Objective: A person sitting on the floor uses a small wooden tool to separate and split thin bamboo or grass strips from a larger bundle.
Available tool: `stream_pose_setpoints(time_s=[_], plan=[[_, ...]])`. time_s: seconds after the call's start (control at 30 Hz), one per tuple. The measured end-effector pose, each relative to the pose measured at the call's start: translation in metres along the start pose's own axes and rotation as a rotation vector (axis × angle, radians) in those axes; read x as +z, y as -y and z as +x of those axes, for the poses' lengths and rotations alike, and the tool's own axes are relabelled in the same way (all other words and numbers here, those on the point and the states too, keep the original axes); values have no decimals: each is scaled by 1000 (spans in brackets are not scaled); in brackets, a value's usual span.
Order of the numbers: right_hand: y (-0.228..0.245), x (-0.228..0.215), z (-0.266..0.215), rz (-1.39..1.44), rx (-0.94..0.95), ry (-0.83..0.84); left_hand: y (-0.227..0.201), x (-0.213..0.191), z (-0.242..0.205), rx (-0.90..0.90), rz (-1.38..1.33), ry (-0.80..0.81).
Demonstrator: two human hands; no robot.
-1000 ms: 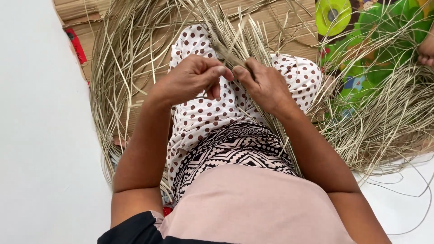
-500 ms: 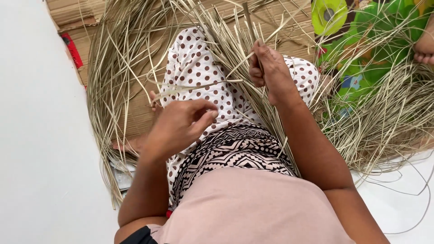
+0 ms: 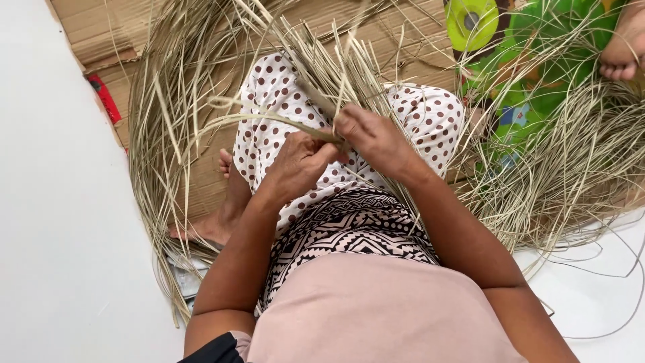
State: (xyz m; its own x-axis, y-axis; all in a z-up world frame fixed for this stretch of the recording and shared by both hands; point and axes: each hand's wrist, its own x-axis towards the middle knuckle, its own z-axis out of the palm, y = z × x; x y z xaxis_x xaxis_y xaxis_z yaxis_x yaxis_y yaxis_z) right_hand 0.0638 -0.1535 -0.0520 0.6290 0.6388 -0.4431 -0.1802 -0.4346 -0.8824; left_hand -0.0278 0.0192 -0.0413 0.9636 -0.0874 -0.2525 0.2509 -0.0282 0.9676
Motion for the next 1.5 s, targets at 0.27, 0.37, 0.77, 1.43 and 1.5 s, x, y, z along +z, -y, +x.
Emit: stream_pose_setpoints(time_s=[0.27,0.37,0.77,1.43,1.5], plan=[[0,22,-1,69,-168,-180,-7,-2,2,16,6,-44],[2,26,-3,103,-140,-276,13,11,0,74,-86,-201],[-1,30,-5,773,148,8,27,10,2,23,-274,-286],[0,-27,-3,981,241,34,46,-69,-66,-166,-494,-315],[-13,-35,1,994,248,20,39,-83,-73,-208,-456,-285]])
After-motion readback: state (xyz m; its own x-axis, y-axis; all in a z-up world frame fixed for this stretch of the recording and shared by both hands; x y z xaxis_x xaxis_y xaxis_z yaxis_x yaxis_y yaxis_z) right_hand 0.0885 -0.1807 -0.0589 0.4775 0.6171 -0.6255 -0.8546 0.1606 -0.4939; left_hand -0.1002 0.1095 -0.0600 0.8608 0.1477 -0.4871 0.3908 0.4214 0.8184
